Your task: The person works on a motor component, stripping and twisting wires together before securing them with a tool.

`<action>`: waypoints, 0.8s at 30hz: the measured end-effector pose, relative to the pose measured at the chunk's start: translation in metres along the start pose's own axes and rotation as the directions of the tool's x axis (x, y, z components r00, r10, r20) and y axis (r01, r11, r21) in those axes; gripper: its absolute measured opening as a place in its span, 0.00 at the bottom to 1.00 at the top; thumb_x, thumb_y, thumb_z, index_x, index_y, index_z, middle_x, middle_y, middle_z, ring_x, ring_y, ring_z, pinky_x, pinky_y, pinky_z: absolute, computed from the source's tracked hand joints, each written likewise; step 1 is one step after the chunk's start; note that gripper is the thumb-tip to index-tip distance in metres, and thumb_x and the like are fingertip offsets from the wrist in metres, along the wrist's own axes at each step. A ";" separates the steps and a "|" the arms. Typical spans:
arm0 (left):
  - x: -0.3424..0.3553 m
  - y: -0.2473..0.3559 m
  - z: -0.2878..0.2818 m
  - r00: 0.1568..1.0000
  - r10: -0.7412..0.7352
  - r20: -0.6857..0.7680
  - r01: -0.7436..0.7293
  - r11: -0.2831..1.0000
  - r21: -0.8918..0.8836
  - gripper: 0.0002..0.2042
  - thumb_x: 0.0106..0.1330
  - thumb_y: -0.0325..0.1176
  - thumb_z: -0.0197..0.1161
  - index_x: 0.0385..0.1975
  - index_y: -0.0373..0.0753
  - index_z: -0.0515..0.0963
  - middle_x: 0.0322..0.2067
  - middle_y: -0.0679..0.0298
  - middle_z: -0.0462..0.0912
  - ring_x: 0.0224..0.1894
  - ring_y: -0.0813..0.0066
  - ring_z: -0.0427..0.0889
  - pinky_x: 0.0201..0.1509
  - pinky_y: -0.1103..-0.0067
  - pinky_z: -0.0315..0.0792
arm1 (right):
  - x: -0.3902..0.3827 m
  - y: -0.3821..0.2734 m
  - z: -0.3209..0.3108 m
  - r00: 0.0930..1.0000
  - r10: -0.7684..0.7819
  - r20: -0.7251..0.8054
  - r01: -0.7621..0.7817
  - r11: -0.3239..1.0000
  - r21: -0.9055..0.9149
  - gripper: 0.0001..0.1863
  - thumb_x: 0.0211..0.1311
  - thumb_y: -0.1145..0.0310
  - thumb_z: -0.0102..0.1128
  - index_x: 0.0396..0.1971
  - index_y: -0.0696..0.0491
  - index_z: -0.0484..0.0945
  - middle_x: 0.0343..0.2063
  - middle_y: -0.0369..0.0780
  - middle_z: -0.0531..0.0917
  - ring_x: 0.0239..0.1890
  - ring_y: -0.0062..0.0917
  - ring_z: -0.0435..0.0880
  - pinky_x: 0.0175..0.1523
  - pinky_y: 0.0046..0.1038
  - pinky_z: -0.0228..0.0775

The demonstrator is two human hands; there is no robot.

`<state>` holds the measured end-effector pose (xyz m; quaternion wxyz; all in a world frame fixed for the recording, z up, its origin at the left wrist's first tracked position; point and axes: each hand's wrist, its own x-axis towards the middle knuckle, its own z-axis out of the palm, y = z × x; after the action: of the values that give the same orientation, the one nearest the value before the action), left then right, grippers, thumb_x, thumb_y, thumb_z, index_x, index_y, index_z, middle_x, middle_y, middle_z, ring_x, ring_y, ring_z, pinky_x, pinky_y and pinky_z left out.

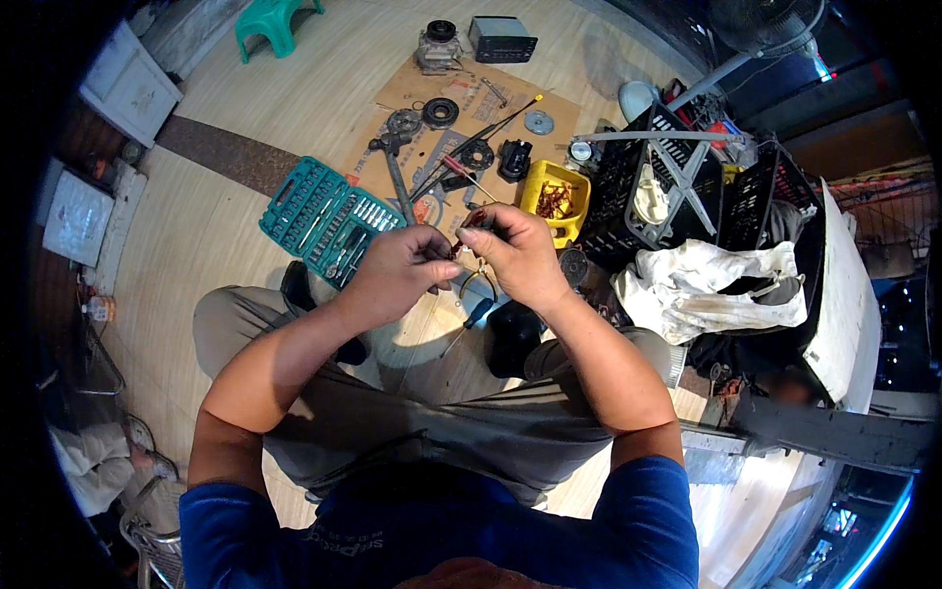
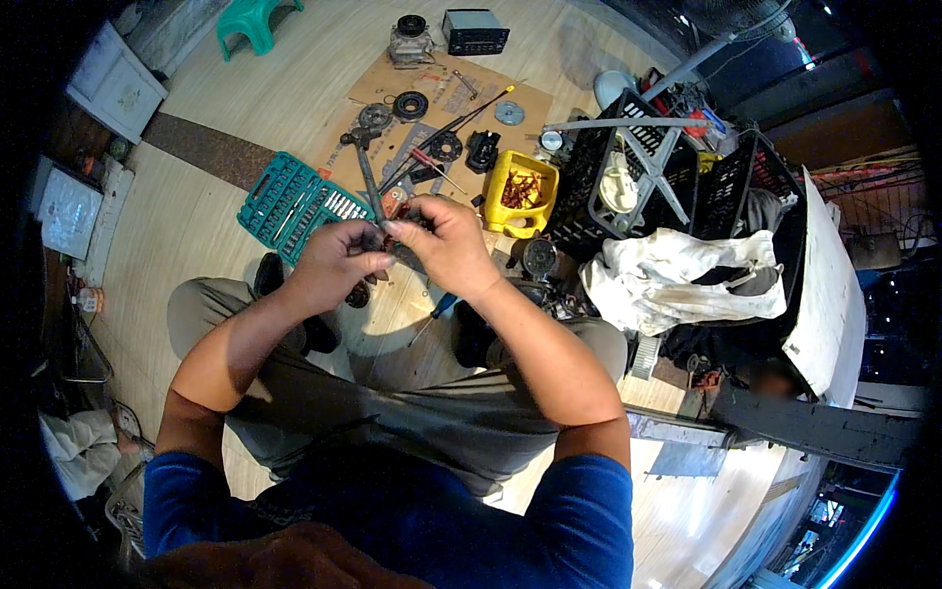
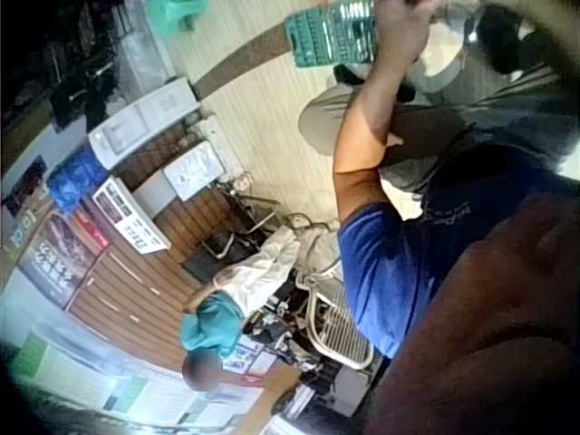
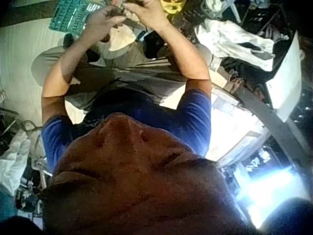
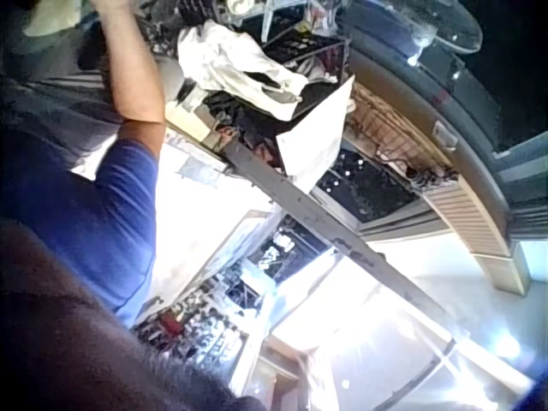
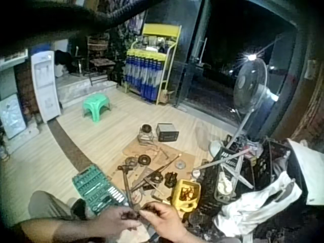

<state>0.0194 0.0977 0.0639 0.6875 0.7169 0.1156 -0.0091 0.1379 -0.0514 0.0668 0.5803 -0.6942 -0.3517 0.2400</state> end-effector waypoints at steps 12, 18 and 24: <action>0.001 -0.001 -0.013 0.965 -0.031 0.260 0.106 0.955 -0.278 0.06 0.65 0.26 0.56 0.37 0.30 0.74 0.27 0.62 0.80 0.28 0.78 0.80 0.34 0.80 0.76 | -0.001 -0.006 -0.003 0.988 0.101 0.114 -0.129 0.953 0.273 0.09 0.59 0.69 0.63 0.34 0.60 0.79 0.26 0.31 0.80 0.30 0.12 0.75 0.37 0.17 0.69; 0.002 0.004 -0.006 0.986 -0.086 0.141 0.109 0.981 -0.159 0.07 0.65 0.28 0.58 0.38 0.30 0.74 0.28 0.62 0.80 0.29 0.78 0.81 0.33 0.80 0.76 | 0.001 -0.007 -0.001 0.998 0.062 0.027 -0.065 0.992 0.106 0.08 0.60 0.73 0.61 0.37 0.59 0.80 0.28 0.33 0.82 0.31 0.11 0.76 0.38 0.17 0.70; 0.002 0.008 -0.005 0.987 -0.108 0.122 0.135 0.963 -0.232 0.08 0.66 0.28 0.57 0.38 0.29 0.74 0.27 0.60 0.81 0.28 0.75 0.82 0.32 0.80 0.77 | 0.000 0.000 -0.004 0.997 0.053 0.049 -0.063 0.968 0.244 0.07 0.59 0.73 0.61 0.36 0.59 0.80 0.28 0.32 0.82 0.31 0.11 0.75 0.38 0.17 0.70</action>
<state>0.0215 0.1031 0.0713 0.7724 0.6186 0.1222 -0.0762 0.1405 -0.0540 0.0672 0.6469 -0.6218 -0.3111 0.3131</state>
